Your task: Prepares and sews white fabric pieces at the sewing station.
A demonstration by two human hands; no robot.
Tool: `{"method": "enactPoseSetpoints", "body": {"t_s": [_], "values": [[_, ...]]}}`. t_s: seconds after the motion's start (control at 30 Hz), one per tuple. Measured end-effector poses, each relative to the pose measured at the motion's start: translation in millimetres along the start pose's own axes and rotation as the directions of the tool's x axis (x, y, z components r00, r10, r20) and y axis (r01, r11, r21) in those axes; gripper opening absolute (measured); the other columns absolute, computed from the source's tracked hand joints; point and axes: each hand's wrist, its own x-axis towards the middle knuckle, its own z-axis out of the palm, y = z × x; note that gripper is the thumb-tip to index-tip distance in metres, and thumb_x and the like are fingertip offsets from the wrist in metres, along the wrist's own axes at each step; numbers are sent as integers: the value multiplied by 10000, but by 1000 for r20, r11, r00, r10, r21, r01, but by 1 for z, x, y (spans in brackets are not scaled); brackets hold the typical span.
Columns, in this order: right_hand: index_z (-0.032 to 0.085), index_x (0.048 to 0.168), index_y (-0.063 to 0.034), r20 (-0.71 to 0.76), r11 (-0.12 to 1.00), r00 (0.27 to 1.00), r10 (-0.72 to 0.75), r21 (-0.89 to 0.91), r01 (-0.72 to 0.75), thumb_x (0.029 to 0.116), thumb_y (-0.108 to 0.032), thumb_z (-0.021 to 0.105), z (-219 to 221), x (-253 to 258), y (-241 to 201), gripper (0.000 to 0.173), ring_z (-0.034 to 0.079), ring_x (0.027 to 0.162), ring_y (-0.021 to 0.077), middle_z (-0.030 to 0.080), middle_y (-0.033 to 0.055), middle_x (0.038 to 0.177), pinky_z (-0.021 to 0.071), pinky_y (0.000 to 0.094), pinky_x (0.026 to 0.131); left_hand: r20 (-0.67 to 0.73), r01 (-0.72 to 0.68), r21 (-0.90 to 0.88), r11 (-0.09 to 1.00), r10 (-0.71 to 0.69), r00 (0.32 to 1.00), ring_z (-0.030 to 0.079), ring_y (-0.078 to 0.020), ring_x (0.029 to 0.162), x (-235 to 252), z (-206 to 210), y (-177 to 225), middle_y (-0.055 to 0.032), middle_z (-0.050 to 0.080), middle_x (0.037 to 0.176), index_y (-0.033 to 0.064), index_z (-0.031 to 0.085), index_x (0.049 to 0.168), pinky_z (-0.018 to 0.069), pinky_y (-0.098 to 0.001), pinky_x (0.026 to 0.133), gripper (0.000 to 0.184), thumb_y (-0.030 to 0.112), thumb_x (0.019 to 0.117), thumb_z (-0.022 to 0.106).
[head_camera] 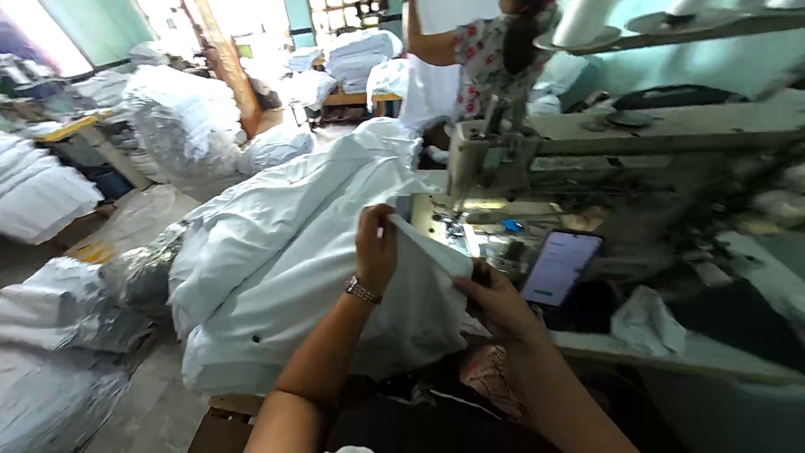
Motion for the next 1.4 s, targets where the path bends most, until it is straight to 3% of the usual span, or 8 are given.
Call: {"method": "enactPoseSetpoints", "body": {"t_s": [0.27, 0.4, 0.63, 0.77, 0.87, 1.03, 1.2, 1.4], "values": [[583, 1212, 17, -87, 987, 983, 163, 9, -163, 896, -11, 729, -21, -3, 51, 350, 705, 850, 140, 706, 80, 990, 614, 317, 788, 311, 373, 309, 875, -464, 830, 540, -359, 1339, -61, 13, -38, -277, 474, 1494, -27, 346, 1540, 479, -475, 1103, 601, 59, 974, 529], [626, 1202, 20, -96, 992, 989, 116, 49, -112, 835, 11, 779, -15, -5, 46, 398, 708, 882, 136, 723, 77, 1000, 613, 319, 818, 265, 243, 116, 963, -266, 927, 662, -187, 898, -88, -7, 7, -163, 670, 1040, -84, 585, 1217, 575, -334, 753, 340, 171, 992, 598], [657, 1131, -15, -49, 939, 996, -76, -339, 55, 892, -291, 786, -14, -2, 53, 388, 580, 676, 55, 646, 16, 827, 521, 254, 652, 645, 692, -109, 714, -479, 595, 700, -120, 667, -108, 2, 32, -24, 708, 783, 10, 657, 961, 625, -301, 653, 126, 65, 900, 753], [674, 1050, 30, -353, 780, 831, -429, -609, 143, 976, -199, 666, -64, -20, 37, 240, 598, 651, 84, 666, 64, 812, 534, 268, 606, 601, 667, -164, 727, -462, 652, 716, -158, 761, -105, -6, 20, -71, 723, 965, -6, 641, 1042, 633, -318, 677, 109, 62, 959, 666], [671, 1005, -7, -435, 837, 834, -340, -545, 57, 962, -205, 678, -81, -27, 33, 203, 559, 595, 28, 620, -5, 747, 501, 210, 558, 618, 565, -156, 810, -366, 695, 699, -129, 768, -112, 10, 31, -80, 700, 1013, -12, 614, 1113, 611, -285, 659, 227, 118, 947, 699], [694, 1003, 14, -391, 673, 757, -523, -734, 86, 983, -222, 658, -80, -32, 33, 239, 583, 617, 75, 650, 57, 756, 519, 247, 576, 721, 132, 292, 947, -309, 621, 693, -214, 775, -122, 37, 32, -100, 711, 1007, 53, 525, 1457, 602, -415, 718, 620, 373, 953, 692], [647, 1029, 14, -494, 568, 624, -605, -818, -98, 956, -182, 682, -109, -16, 23, 213, 634, 666, 173, 654, 105, 799, 561, 357, 631, 773, -23, 419, 908, -343, 534, 714, -237, 861, -119, 46, 24, -98, 703, 1002, 76, 699, 1077, 599, -436, 773, 252, 265, 1029, 538], [650, 1032, 27, -491, 522, 606, -626, -841, -143, 954, -154, 674, -116, 0, 21, 199, 649, 695, 241, 664, 144, 823, 561, 429, 660, 655, 271, -58, 961, -169, 737, 662, -121, 869, -120, 21, 15, -135, 624, 1143, 17, 688, 961, 598, -251, 694, 103, 108, 936, 648]]}}
